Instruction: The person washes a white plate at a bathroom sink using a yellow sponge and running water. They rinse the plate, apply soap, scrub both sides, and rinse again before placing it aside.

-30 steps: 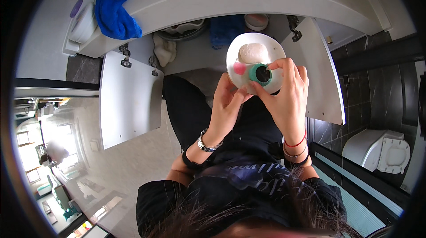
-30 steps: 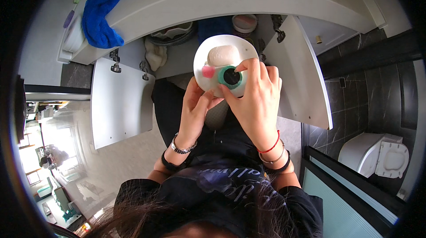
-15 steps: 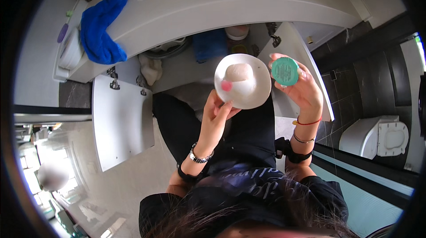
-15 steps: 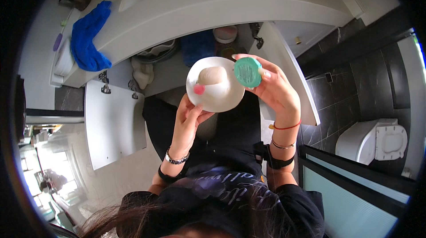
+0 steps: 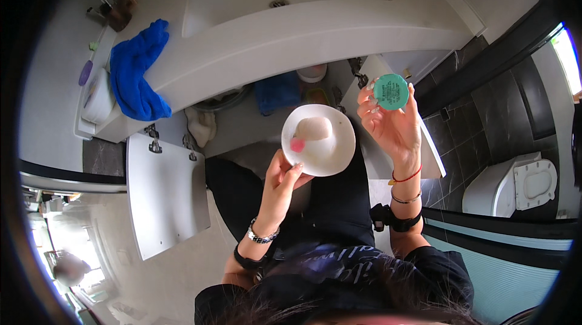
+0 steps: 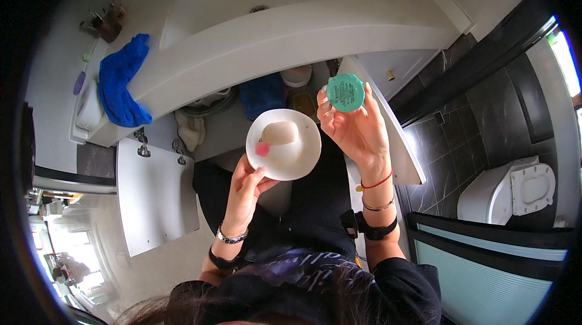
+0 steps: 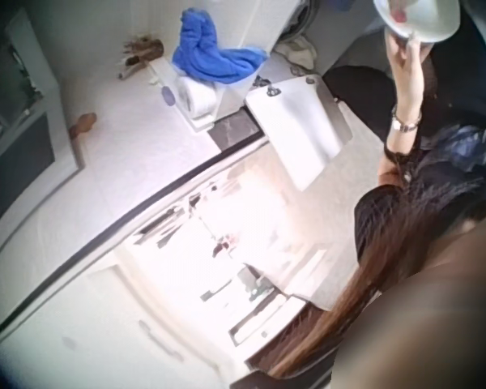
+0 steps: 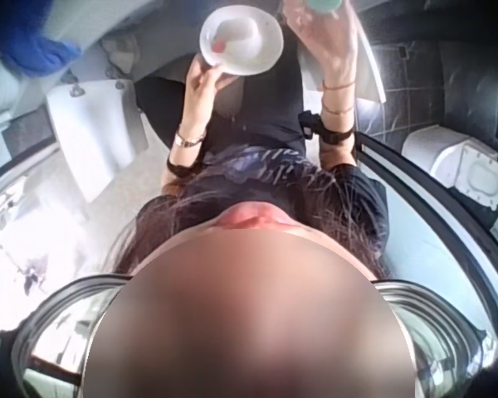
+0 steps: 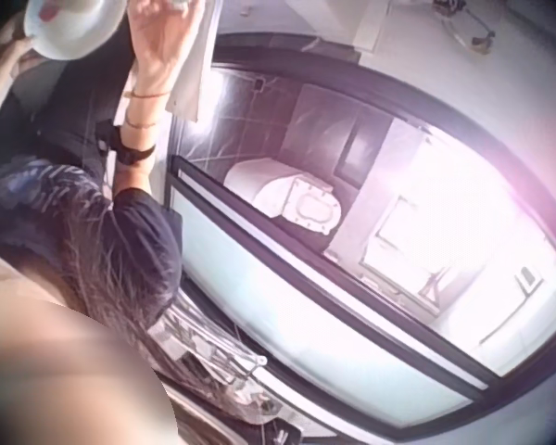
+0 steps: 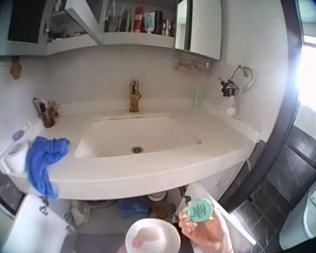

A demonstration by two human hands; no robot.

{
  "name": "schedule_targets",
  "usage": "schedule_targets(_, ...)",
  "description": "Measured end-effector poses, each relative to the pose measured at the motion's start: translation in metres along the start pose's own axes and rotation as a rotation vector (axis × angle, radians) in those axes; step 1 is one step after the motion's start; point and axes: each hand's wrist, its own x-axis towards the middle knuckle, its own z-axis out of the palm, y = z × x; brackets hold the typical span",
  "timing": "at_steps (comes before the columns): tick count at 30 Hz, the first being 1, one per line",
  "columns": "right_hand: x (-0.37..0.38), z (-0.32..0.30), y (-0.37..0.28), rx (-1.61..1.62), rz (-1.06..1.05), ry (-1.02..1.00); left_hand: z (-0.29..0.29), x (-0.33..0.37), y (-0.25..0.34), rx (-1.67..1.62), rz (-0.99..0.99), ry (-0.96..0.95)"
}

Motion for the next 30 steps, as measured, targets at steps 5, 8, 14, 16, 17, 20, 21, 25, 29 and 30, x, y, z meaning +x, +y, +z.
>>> schedule_targets(5, 0.001, 0.015, -0.020, 0.021, -0.115, -0.078, -0.008, 0.011, 0.042, 0.072, -0.030, -0.063)
schedule_targets(8, 0.001, 0.031, -0.048, -0.410, -0.360, -0.059, -0.009, 0.020, 0.080, 0.070, -0.051, -0.106)
schedule_targets(14, 0.049, 0.067, -0.149, -1.219, -0.570, 0.049, -0.014, 0.067, 0.157, 0.169, 0.104, -0.219)
schedule_targets(16, 0.077, 0.068, -0.183, -1.320, -0.542, 0.139, -0.016, 0.094, 0.179, 0.144, 0.122, -0.271)
schedule_targets(17, 0.092, 0.063, -0.195, -1.316, -0.511, 0.169, -0.016, 0.110, 0.190, 0.162, 0.122, -0.263)
schedule_targets(20, 0.135, 0.042, -0.226, -1.435, -0.495, 0.320, -0.014, 0.160, 0.217, 0.178, 0.154, -0.274)
schedule_targets(21, 0.146, 0.035, -0.234, -1.497, -0.512, 0.446, -0.012, 0.176, 0.224, 0.182, 0.163, -0.273)
schedule_targets(25, 0.168, 0.018, -0.258, -2.012, -0.619, 0.535, -0.003, 0.242, 0.236, 0.228, 0.234, -0.189)
schedule_targets(29, 0.168, 0.013, -0.262, -2.305, -0.661, 0.458, -0.003, 0.287, 0.236, 0.192, 0.188, -0.117)
schedule_targets(30, 0.169, 0.017, -0.261, -2.308, -0.628, 0.448, -0.004, 0.293, 0.237, 0.178, 0.178, -0.106)
